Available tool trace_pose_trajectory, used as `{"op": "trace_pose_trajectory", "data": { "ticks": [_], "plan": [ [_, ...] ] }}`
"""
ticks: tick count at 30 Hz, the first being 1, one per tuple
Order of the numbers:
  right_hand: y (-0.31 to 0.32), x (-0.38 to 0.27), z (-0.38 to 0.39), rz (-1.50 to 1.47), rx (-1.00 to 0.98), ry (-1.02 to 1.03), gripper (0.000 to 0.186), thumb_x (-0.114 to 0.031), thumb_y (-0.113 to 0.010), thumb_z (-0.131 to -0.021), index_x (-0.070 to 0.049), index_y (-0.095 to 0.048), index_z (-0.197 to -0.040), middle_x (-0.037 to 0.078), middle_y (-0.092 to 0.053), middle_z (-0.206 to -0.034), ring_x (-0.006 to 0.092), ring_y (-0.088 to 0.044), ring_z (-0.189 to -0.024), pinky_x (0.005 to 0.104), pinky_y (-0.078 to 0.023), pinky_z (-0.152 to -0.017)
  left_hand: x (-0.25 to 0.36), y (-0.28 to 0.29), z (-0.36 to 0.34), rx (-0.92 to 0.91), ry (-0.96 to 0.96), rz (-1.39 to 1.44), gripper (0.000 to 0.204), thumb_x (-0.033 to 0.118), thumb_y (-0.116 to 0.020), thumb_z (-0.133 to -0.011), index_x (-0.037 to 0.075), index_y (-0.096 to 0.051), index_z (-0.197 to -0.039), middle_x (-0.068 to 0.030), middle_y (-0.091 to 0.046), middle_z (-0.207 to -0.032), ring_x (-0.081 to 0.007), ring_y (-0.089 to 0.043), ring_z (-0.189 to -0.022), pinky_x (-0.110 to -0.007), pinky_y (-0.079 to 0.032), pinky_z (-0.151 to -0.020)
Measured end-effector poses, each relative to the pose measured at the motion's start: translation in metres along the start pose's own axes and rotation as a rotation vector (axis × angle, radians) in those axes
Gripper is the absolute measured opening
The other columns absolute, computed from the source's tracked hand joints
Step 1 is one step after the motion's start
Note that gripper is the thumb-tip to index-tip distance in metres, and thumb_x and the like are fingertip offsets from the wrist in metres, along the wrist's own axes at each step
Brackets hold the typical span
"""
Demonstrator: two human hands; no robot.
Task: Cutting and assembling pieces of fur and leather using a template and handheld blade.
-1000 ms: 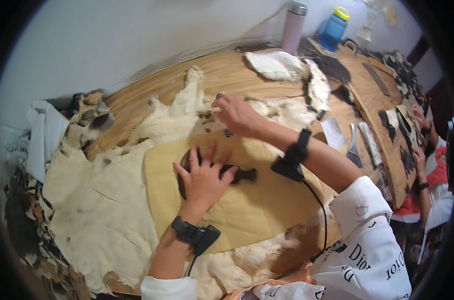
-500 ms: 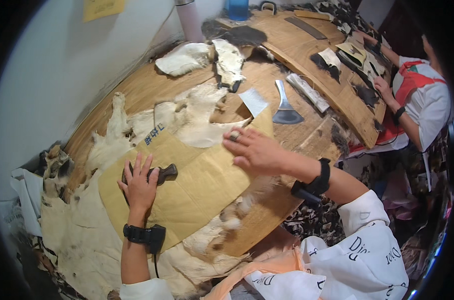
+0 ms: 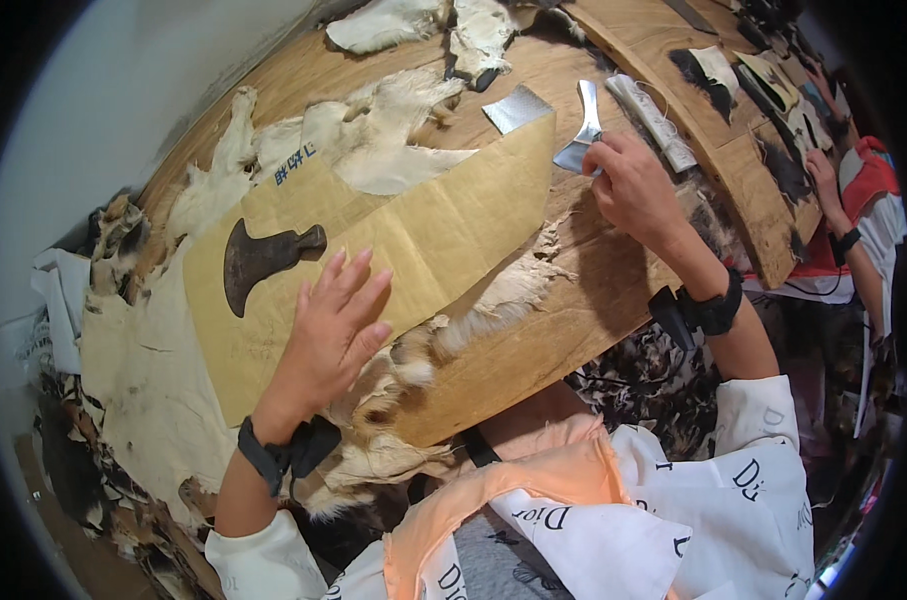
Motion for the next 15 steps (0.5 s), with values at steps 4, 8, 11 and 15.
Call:
{"op": "trace_pose_trajectory", "data": {
  "ticks": [4, 8, 11, 15],
  "plan": [
    [-0.003, 0.029, 0.003, 0.122, 0.183, -0.027, 0.017, -0.010, -0.060, -0.077, -0.002, -0.052, -0.090, 0.015, -0.054, -0.086, 0.0345, -0.051, -0.082, 0.0401, -0.042, -0.074, 0.020, -0.004, 0.010, 0.025, 0.001, 0.156, 0.053, 0.028, -0.057, -0.083, 0.006, -0.042, -0.129, -0.0155, -0.035, -0.137, -0.0332, -0.027, -0.130, -0.041, -0.022, -0.105],
    [-0.019, 0.049, -0.009, 0.179, 0.034, -0.193, 0.026, -0.022, -0.062, -0.079, -0.001, -0.053, -0.092, 0.017, -0.054, -0.085, 0.0355, -0.052, -0.084, 0.0415, -0.042, -0.075, 0.009, -0.001, 0.012, 0.129, 0.087, 0.198, 0.053, 0.021, -0.068, -0.074, 0.003, -0.050, -0.121, -0.0165, -0.046, -0.128, -0.0329, -0.039, -0.123, -0.037, -0.033, -0.100],
    [-0.028, 0.064, -0.018, 0.241, -0.065, -0.386, 0.038, -0.033, -0.063, -0.079, -0.001, -0.054, -0.096, 0.020, -0.055, -0.089, 0.0370, -0.052, -0.089, 0.0434, -0.041, -0.078, 0.001, 0.005, 0.005, 0.093, 0.102, 0.283, 0.048, 0.019, -0.068, -0.073, 0.002, -0.053, -0.115, -0.0169, -0.051, -0.123, -0.0325, -0.044, -0.119, -0.036, -0.037, -0.096],
    [-0.038, 0.080, -0.029, 0.192, -0.116, -0.637, 0.045, -0.036, -0.066, -0.075, 0.002, -0.057, -0.098, 0.021, -0.055, -0.106, 0.0377, -0.051, -0.099, 0.0466, -0.043, -0.082, 0.021, 0.010, 0.003, 0.173, -0.041, 0.106, 0.044, 0.016, -0.067, -0.073, 0.002, -0.055, -0.113, -0.0173, -0.055, -0.117, -0.0316, -0.049, -0.113, -0.036, -0.039, -0.093]
  ]
}}
Point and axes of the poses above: each hand's wrist, its own z-axis away from the middle knuckle, its own y-axis out of the back of the hand, x = y × z, the point moved 10 cm from there along -z, towards the middle knuckle
